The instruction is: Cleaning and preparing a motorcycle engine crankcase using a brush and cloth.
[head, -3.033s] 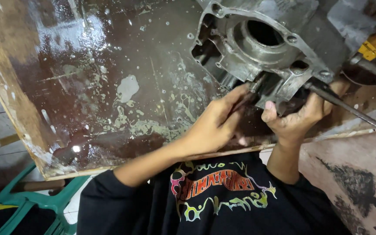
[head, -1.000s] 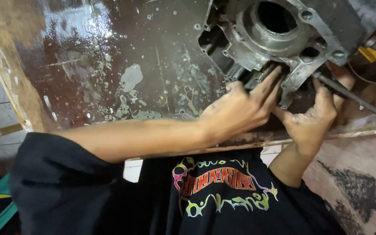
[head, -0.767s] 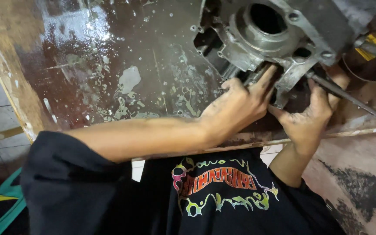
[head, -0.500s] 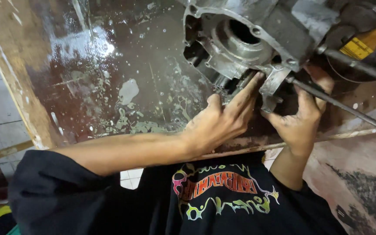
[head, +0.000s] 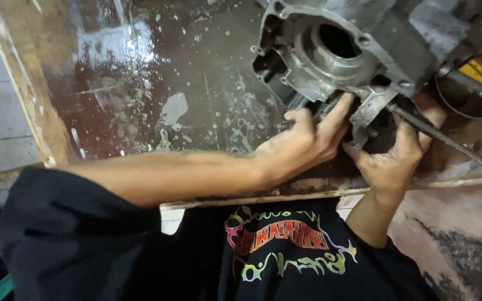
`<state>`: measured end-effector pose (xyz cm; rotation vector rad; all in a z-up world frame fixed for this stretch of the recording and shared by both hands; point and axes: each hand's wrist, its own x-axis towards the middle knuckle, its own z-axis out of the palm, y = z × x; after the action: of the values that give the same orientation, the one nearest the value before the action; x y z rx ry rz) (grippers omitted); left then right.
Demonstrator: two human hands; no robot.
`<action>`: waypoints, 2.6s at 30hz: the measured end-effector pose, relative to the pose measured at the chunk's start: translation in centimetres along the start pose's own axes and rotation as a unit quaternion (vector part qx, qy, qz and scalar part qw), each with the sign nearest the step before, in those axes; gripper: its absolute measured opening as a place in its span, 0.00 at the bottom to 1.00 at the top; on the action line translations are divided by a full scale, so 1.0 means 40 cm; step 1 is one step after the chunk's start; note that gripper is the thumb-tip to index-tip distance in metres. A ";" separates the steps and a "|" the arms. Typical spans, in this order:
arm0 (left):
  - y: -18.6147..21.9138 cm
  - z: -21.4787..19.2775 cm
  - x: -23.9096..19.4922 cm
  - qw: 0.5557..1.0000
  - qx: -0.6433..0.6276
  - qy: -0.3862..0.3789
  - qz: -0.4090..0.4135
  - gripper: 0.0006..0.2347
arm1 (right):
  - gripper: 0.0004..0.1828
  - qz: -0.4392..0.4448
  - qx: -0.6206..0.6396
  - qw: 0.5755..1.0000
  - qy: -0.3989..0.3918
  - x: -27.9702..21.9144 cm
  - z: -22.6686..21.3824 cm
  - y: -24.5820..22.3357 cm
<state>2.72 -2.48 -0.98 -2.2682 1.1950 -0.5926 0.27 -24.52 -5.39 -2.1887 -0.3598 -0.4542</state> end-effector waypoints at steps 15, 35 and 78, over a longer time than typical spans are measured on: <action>-0.138 -0.132 -0.111 0.984 -0.177 -0.002 -0.023 0.19 | 0.35 -0.040 -0.009 0.996 0.074 -0.220 0.097 -0.108; -0.731 0.468 -0.490 0.845 -0.146 0.085 -0.507 0.33 | 0.08 -0.113 -0.111 0.964 0.215 -0.079 0.199 -0.171; -0.514 0.311 -0.579 0.825 -0.016 -0.164 -0.541 0.36 | 0.12 -0.003 0.009 1.000 -0.002 -0.043 0.078 0.000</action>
<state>10.82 29.89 -1.34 -2.7744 -0.3647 -0.4955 -0.67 -22.19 -7.95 -2.1715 -0.3709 -0.4481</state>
